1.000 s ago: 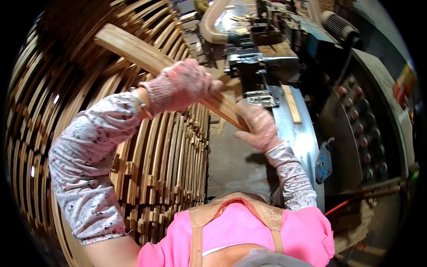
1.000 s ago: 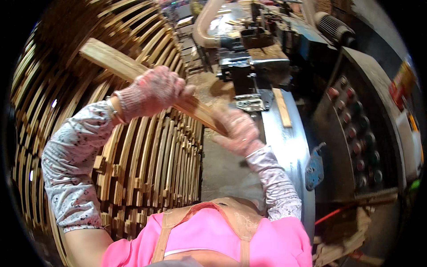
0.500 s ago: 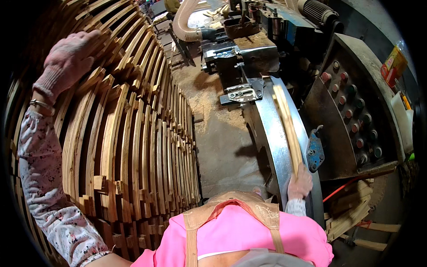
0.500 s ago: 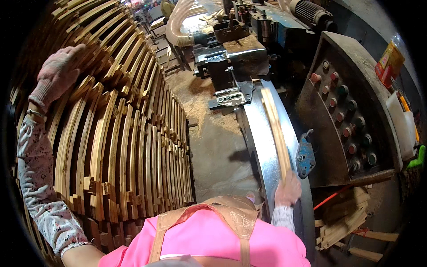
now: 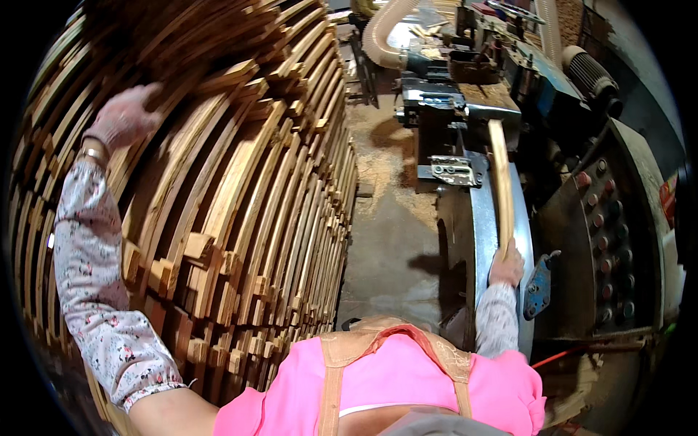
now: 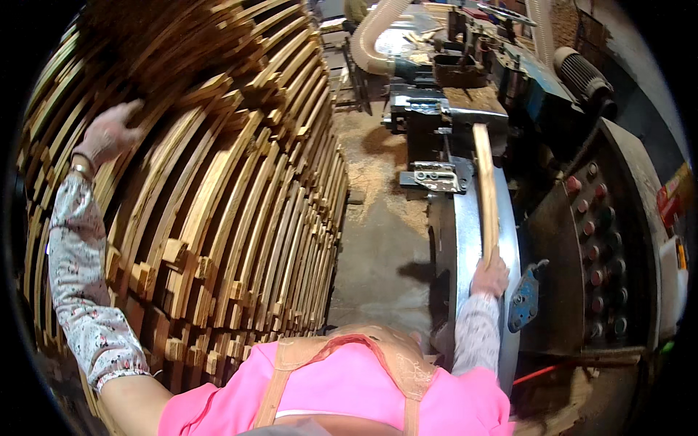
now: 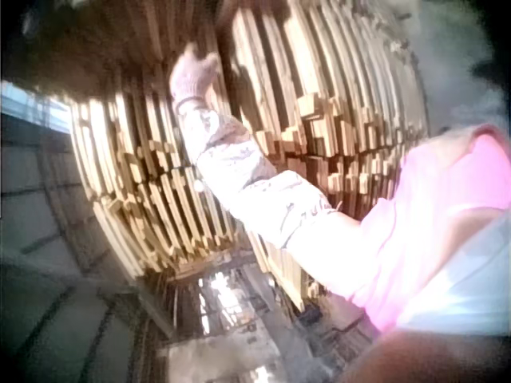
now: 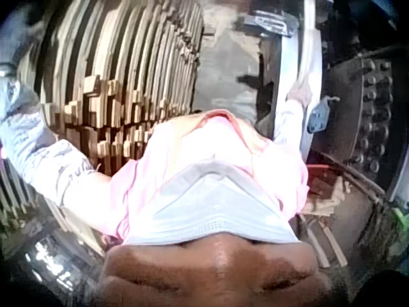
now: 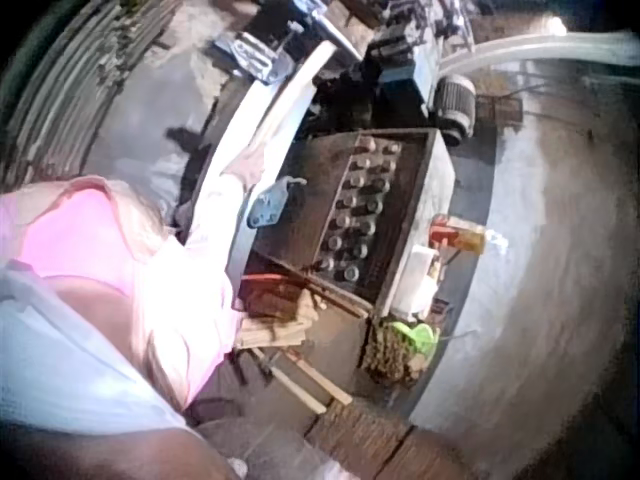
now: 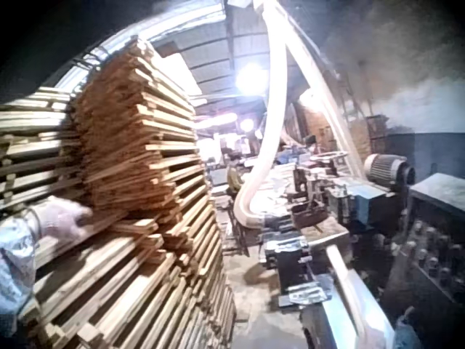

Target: The person repeatedly picks up curved wooden slats from a large stack and feeds them into a woodworking machine. They guide the wood through the machine with both hands and then place the processed pieces onto a separate pile.

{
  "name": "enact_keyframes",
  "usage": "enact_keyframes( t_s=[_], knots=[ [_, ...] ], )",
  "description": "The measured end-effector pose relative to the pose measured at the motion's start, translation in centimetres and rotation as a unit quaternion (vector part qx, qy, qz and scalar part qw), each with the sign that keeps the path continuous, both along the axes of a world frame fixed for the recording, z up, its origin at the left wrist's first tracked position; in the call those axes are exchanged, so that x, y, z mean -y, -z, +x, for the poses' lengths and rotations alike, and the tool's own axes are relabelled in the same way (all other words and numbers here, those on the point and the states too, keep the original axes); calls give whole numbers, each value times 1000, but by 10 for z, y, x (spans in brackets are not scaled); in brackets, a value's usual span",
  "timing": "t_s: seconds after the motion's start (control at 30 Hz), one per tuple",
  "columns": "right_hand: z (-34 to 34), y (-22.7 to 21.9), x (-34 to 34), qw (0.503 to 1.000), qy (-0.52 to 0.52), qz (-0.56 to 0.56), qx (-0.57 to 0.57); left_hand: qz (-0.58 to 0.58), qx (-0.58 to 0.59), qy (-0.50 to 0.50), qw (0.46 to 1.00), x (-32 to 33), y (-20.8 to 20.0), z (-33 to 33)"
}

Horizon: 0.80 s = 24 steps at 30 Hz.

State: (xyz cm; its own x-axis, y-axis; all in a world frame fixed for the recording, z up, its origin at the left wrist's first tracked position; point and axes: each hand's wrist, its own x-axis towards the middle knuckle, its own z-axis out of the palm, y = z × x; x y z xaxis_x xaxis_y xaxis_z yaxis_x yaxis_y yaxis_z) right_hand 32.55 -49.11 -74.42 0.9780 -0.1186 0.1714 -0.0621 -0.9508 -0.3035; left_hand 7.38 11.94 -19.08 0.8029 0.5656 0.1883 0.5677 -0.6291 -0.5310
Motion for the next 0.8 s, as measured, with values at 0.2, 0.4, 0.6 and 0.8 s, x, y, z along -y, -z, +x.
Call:
enact_keyframes(
  t_s=[0.2,0.4,0.6,0.8],
  knots=[
    [-160,-21,66,999,3,-36,-24,5,-11,-137,991,-72,51,-33],
    [-116,-3,61,990,-41,-59,120,6,34,-78,996,-81,48,-39],
    [13,-24,5,997,-45,-53,14,44,-20,32,998,16,14,-21],
    [97,-28,-60,994,-53,89,-25,227,-104,242,937,89,17,46]
  ],
)
